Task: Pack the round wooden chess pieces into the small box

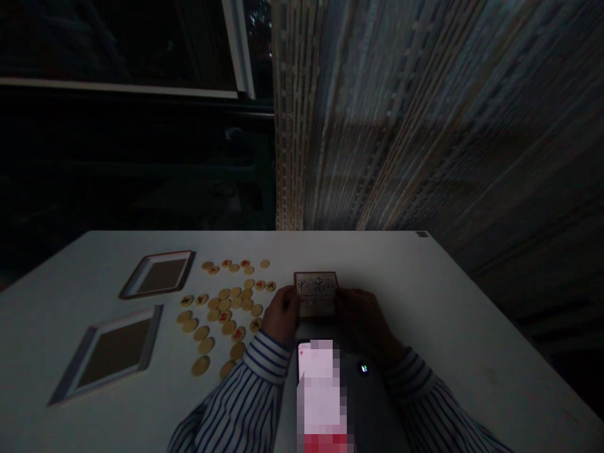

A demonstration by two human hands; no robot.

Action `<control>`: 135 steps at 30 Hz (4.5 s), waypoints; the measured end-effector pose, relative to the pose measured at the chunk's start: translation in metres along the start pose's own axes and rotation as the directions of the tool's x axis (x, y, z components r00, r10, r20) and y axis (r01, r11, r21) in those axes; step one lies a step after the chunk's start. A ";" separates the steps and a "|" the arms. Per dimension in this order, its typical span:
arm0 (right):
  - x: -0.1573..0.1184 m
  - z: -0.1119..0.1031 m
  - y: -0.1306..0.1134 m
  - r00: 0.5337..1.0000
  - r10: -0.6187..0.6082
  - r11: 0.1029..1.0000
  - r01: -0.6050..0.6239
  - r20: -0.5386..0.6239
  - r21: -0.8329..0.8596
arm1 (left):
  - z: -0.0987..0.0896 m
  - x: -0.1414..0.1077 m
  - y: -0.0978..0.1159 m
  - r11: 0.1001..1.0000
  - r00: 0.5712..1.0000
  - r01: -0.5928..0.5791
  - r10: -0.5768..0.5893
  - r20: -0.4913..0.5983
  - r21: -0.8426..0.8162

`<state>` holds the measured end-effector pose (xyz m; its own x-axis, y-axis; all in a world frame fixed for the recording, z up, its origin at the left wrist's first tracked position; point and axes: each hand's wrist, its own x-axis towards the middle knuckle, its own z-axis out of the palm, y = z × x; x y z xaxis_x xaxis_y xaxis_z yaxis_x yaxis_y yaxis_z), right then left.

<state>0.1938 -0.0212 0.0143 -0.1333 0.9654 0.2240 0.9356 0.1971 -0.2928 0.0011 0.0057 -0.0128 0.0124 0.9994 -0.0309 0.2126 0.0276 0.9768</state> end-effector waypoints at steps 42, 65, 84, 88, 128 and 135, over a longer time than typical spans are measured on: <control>-0.001 -0.003 -0.002 1.000 0.007 1.000 -0.006 0.013 -0.005 | 0.003 0.010 0.006 0.887 0.970 0.243 -0.225 0.091 -0.393; 0.004 0.005 0.011 0.921 0.369 0.302 -0.250 0.129 0.920 | 0.003 0.007 0.008 0.727 0.966 0.257 -0.205 0.157 -0.636; 0.002 -0.005 0.005 0.927 0.277 0.002 -0.264 0.254 0.964 | 0.004 0.005 0.012 0.697 0.968 0.245 -0.136 0.211 -0.674; 0.002 -0.007 0.004 0.927 0.271 0.001 -0.270 0.259 0.963 | 0.003 0.005 0.012 0.731 0.970 0.227 -0.113 0.214 -0.644; 0.011 -0.035 0.031 0.895 0.354 0.049 -0.309 0.273 0.950 | 0.021 0.021 0.055 0.822 0.964 0.266 -0.235 0.125 -0.503; 0.007 -0.053 0.042 0.879 0.398 0.104 -0.327 0.262 0.939 | 0.040 0.025 0.064 0.820 0.955 0.297 -0.251 0.158 -0.490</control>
<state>0.2499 -0.0149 0.0527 0.1691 0.9719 -0.1635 -0.1665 -0.1354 -0.9767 0.0537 0.0316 0.0409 0.1128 0.9446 -0.3084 -0.3005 0.3282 0.8955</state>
